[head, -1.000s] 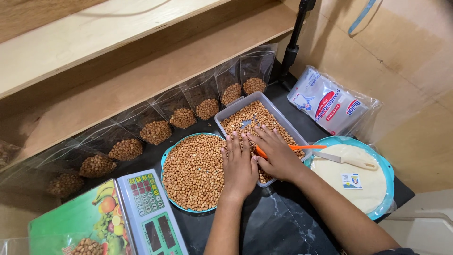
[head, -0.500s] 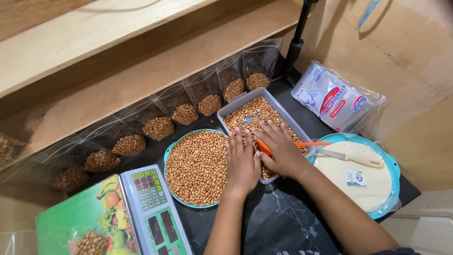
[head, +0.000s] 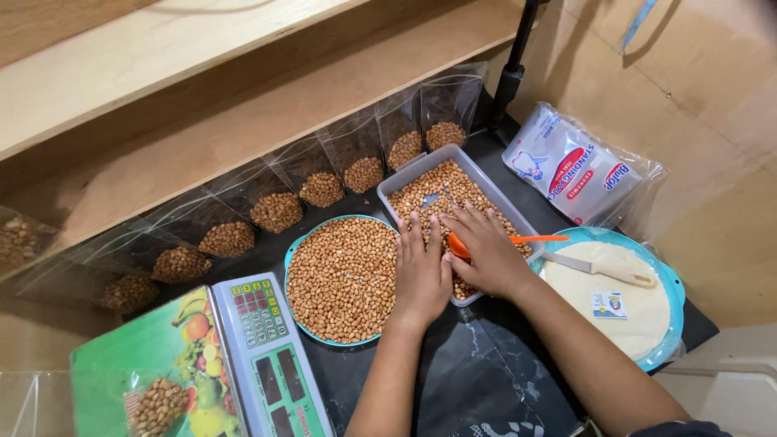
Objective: Measure and scoop peanuts into plastic packaging bags and weigh them.
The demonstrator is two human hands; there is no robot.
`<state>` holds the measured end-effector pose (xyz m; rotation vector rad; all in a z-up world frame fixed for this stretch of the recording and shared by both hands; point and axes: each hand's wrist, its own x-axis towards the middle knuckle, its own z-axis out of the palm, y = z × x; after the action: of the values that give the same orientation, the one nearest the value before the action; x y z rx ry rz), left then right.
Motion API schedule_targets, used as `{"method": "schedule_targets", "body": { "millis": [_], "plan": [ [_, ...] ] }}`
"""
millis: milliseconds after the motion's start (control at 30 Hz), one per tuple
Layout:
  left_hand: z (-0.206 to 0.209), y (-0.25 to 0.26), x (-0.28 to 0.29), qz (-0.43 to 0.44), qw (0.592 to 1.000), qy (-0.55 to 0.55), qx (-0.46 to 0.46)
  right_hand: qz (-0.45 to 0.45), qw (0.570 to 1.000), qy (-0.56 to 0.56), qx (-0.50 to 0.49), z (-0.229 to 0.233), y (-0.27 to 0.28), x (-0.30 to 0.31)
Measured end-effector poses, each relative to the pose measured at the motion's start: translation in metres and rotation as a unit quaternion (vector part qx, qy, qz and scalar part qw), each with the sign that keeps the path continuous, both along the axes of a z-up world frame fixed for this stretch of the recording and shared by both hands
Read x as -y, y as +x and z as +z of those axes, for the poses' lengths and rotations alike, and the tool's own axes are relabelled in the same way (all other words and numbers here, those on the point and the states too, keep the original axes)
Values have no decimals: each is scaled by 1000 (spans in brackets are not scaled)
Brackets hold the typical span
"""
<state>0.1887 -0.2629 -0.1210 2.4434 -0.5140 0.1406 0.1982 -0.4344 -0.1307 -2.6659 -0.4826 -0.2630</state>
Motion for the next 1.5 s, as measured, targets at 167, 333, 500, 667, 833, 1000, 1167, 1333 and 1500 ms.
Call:
{"method": "schedule_targets", "body": {
  "millis": [167, 333, 500, 667, 833, 1000, 1167, 1333, 1500],
  "plan": [
    [-9, 3, 1, 0, 1000, -11, 14, 0, 1000, 3, 6, 0, 2, 1],
    [-18, 2, 4, 26, 999, -26, 25, 6, 1000, 25, -9, 7, 2, 1],
    [6, -6, -5, 51, 998, -21, 14, 22, 998, 56, 9, -4, 3, 6],
    [9, -14, -54, 189, 981, -13, 53, 22, 998, -10, 60, 18, 5, -13],
    [-32, -22, -107, 306, 952, 9, 10, 144, 986, 23, 80, 56, 12, -75],
    [-29, -25, -119, 303, 951, 53, -22, 270, 957, -96, 34, 16, 49, -141],
    [-53, -23, -109, 301, 949, 82, -43, 249, 954, -168, -14, -29, 59, -154],
    [-55, -24, -103, 292, 950, 89, -69, 255, 944, -207, -33, -41, 59, -148],
    [-47, -26, -102, 284, 950, 89, -92, 259, 949, -178, -25, -41, 58, -147]
  ]
}}
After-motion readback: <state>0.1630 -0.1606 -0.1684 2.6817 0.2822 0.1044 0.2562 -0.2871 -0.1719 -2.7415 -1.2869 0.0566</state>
